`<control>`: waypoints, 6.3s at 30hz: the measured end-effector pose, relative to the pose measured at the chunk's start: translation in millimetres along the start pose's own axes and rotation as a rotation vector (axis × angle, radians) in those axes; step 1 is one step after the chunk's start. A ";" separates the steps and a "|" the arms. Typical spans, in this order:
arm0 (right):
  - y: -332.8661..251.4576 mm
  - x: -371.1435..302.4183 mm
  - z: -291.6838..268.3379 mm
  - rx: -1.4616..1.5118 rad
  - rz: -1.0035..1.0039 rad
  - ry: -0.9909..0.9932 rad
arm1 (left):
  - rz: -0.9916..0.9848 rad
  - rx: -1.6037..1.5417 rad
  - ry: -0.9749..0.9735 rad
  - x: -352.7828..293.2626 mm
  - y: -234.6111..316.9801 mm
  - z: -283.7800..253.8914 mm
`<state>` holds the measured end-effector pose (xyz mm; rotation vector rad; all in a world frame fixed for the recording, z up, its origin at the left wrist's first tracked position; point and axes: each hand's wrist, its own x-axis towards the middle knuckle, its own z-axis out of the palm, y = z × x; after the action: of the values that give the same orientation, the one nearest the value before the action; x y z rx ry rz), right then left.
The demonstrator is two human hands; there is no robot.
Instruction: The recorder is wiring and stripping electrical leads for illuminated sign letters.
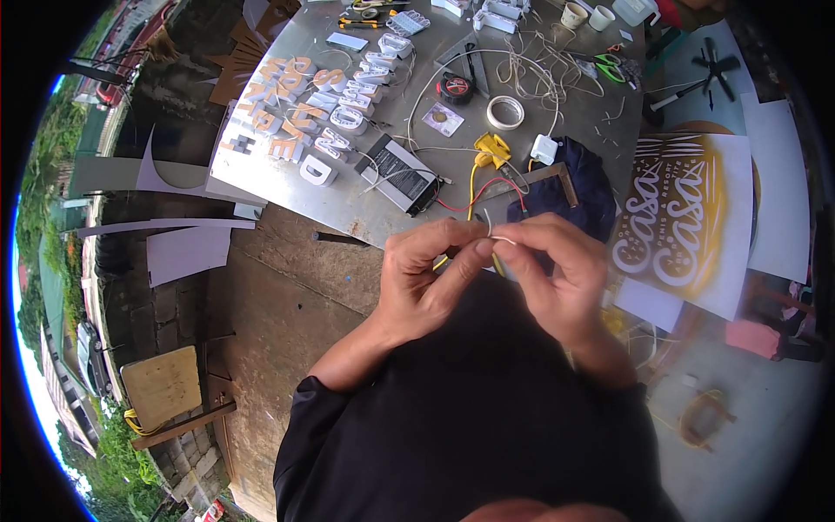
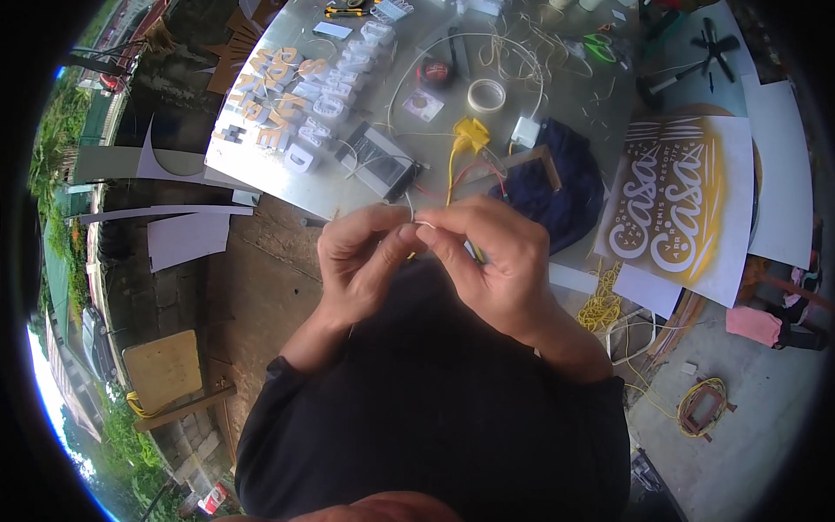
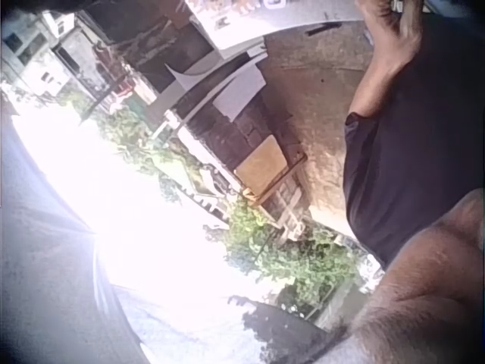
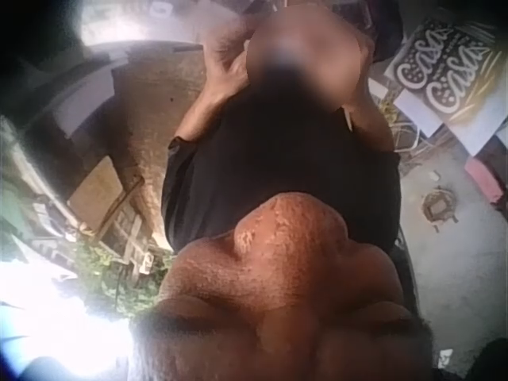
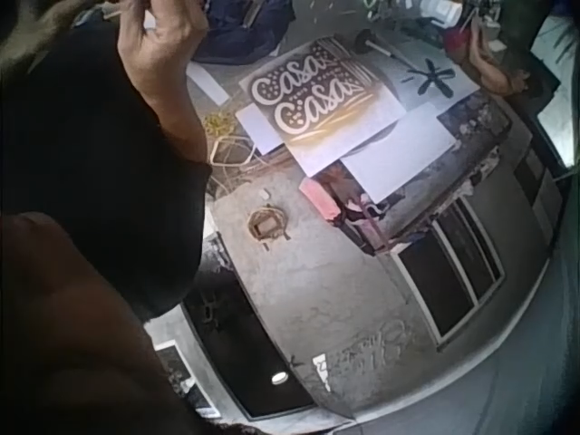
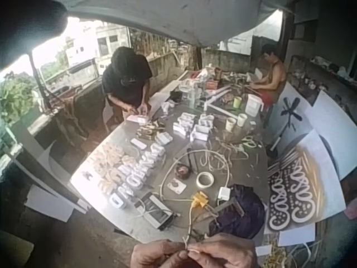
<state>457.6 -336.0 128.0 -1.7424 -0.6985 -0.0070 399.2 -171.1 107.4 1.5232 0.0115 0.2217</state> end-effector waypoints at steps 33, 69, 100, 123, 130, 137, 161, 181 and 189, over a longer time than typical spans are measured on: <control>20.5 -6.4 10.6 -0.411 -0.229 0.030 | 0.125 0.314 0.142 7.3 -22.2 10.6; 42.5 -8.6 14.4 0.170 0.014 0.125 | -0.217 -0.499 0.090 1.6 -36.1 13.2; 93.1 -47.2 -38.7 0.649 0.518 0.272 | 0.180 0.925 -0.157 7.5 -19.0 23.7; 73.1 -45.0 -87.9 0.356 0.121 -0.061 | 0.476 0.924 -0.093 -9.3 -16.4 89.4; 86.0 -48.3 -89.0 0.563 0.340 -0.012 | 0.447 1.116 -0.221 -13.0 -9.4 78.2; 108.5 -44.9 -84.6 0.658 0.392 0.080 | 0.229 1.135 -0.190 -21.5 0.2 61.8; 144.6 -61.2 -38.0 1.004 0.740 0.111 | 0.038 0.248 0.361 -21.9 -29.9 26.8; 37.1 -41.2 -32.6 0.128 -0.086 0.085 | 0.052 0.039 -0.015 -7.0 -5.8 44.1; 9.2 -27.4 -11.5 0.032 -0.052 0.096 | -0.004 -0.200 -0.047 -4.0 2.7 9.9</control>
<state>443.3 -359.6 113.5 -1.6817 -0.6702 -0.1141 396.3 -181.4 110.0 1.3285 -0.0442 0.1782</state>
